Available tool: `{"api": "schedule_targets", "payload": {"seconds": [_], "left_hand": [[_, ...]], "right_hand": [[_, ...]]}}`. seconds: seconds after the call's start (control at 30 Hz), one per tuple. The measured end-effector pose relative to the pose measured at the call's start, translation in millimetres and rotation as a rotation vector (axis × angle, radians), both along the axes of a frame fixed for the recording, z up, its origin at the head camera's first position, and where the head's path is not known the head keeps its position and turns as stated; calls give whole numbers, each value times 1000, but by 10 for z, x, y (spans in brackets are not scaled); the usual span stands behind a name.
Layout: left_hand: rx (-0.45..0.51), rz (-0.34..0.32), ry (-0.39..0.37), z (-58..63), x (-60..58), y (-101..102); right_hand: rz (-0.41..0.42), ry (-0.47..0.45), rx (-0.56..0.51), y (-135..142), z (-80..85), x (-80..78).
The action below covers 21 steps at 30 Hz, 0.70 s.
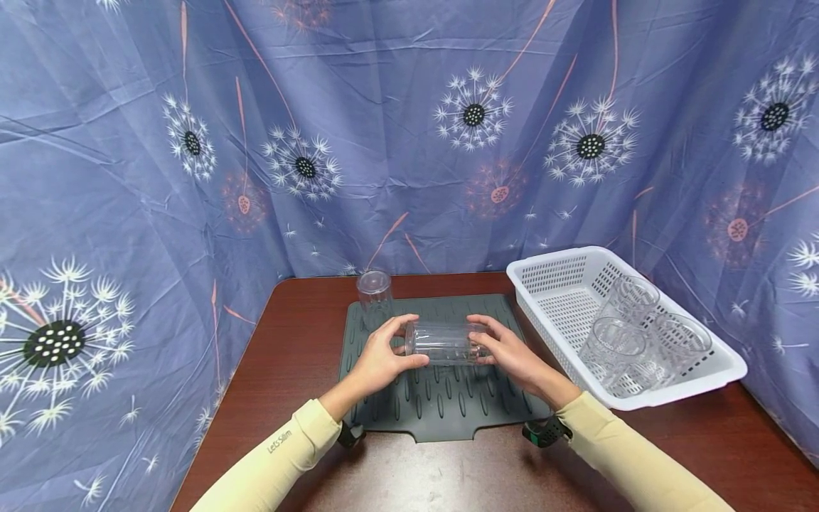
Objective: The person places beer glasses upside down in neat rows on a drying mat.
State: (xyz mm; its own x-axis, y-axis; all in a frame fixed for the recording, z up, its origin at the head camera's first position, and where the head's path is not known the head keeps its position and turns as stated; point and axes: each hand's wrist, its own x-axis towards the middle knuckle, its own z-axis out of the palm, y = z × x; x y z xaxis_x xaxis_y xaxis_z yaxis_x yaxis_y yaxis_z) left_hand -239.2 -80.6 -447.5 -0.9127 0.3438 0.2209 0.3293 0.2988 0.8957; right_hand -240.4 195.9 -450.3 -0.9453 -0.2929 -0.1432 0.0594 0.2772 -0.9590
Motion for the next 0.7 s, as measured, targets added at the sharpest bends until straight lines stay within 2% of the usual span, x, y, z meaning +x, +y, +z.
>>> {"api": "schedule_targets", "payload": {"seconds": [0.2, 0.23, 0.33, 0.7], "left_hand": [[-46, 2, 41, 13, -46, -22], [-56, 7, 51, -20, -75, -35], [-72, 19, 67, -13, -100, -48], [-122, 68, 94, 83, -185, -45]], "right_hand": [[20, 98, 139, 94, 91, 54], [28, 128, 167, 115, 116, 65], [39, 242, 259, 175, 202, 103], [15, 583, 518, 441, 490, 263]]}}
